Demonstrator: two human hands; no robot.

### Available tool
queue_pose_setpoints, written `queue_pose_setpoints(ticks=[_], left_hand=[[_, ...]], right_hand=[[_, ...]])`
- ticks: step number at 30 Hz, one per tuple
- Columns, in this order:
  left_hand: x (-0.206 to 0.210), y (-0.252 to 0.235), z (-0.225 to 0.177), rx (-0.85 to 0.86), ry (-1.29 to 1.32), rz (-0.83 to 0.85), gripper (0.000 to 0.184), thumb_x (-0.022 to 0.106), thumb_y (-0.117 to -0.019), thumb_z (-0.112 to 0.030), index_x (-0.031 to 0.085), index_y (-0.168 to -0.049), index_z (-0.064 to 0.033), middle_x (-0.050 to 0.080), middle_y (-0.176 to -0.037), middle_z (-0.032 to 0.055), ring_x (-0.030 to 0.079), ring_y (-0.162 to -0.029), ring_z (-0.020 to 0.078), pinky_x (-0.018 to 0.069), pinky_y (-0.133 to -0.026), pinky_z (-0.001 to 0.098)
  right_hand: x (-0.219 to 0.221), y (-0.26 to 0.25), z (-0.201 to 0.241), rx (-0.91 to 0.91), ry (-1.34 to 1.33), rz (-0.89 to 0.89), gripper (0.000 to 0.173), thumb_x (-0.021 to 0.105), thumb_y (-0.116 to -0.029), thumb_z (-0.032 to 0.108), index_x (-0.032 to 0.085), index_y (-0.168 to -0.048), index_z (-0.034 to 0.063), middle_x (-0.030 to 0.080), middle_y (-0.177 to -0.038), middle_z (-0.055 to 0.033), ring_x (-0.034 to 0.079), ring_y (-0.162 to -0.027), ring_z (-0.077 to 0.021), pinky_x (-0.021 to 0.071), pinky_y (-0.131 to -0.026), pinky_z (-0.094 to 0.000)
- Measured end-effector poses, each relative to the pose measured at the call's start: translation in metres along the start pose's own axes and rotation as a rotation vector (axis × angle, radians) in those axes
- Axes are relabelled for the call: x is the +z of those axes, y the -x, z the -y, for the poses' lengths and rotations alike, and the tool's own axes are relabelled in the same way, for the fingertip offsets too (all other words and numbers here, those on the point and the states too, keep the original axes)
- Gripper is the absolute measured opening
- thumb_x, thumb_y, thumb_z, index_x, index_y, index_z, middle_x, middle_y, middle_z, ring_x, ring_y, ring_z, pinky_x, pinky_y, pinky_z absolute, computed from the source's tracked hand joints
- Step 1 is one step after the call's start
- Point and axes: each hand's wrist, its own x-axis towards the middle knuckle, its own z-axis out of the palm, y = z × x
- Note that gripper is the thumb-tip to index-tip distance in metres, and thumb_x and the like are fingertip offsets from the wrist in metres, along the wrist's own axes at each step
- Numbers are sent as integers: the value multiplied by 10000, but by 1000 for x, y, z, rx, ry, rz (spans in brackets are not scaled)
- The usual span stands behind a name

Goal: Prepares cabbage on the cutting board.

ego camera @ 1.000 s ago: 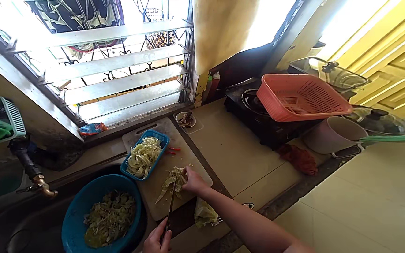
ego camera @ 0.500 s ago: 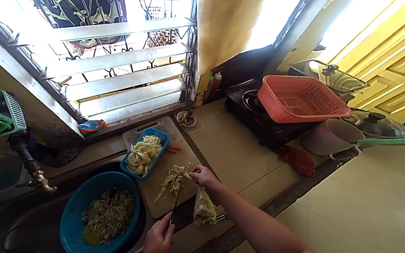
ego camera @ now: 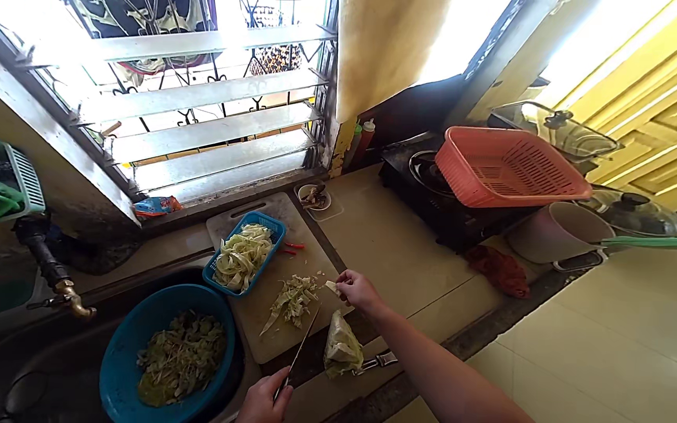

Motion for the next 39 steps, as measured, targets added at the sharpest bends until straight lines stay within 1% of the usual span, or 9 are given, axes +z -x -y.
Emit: queue_pose_setpoints(ticks=[3,8,12,16,21,25,28,33,39], left_hand=[[-10,-7,9,-38,-4,-22,426,538,-1060,-295,595,-1456,-150,716,-1153,122,727,-834,187,619,-777,369],[-28,-5,9,6,84,-160,432,544,-1053,-293,594,-1453,-138,723,-1125,76,719,-755,126,629,-709,304],[-23,1,7,-85,137,-356,432,547,-1050,-243,580,-1454,-92,708,-1172,116,720,-757,150,629,-697,324],[-7,-6,12,-159,130,-425,451,554,-1044,-209,552,-1470,-58,684,-1198,172,721,-793,202,624,-737,373],[19,-21,-3,-119,230,-382,464,551,-1051,-220,536,-1481,-47,684,-1228,162,724,-817,189,623,-758,359],[35,-37,-11,-86,417,-329,470,537,-1061,-227,515,-1486,-29,702,-1160,136,721,-772,157,628,-719,323],[34,-43,-19,-75,488,-305,471,536,-1061,-235,513,-1494,-52,707,-1123,106,717,-757,146,629,-701,309],[-6,-39,-41,2,432,-430,472,555,-1051,-224,527,-1487,-47,704,-1132,113,711,-752,137,625,-684,303],[-84,-49,-40,7,224,-604,453,559,-1053,-251,553,-1476,-88,719,-1061,89,705,-748,137,615,-701,315]], right_hand=[[-8,-1,-2,-52,354,-36,185,580,-1015,105,677,-1149,22,702,-1005,-190,688,-921,-331,551,-838,-542],[4,0,2,-392,808,-136,354,657,-933,88,679,-1279,20,607,-1292,-217,573,-1226,-390,495,-1033,-518],[28,-3,32,-361,826,55,922,765,-809,-3,320,-1610,91,414,-1524,-258,470,-1358,-451,473,-1068,-569],[60,-4,47,-264,779,233,1195,921,-669,74,216,-1634,89,384,-1498,-294,493,-1315,-483,506,-1012,-608],[95,-2,43,-265,723,300,1175,959,-624,113,313,-1605,155,371,-1477,-292,545,-1243,-459,542,-969,-574],[95,4,43,-199,569,231,916,848,-733,44,411,-1535,112,436,-1450,-276,577,-1222,-427,542,-965,-559],[89,-1,38,-156,357,201,869,838,-729,12,431,-1494,78,517,-1396,-264,570,-1237,-415,514,-986,-577],[84,11,80,-274,73,194,796,820,-718,-42,488,-1434,67,570,-1331,-256,614,-1132,-410,535,-892,-599],[107,-12,172,-541,251,243,795,810,-756,-9,473,-1476,9,513,-1420,-252,528,-1308,-377,465,-1077,-526]])
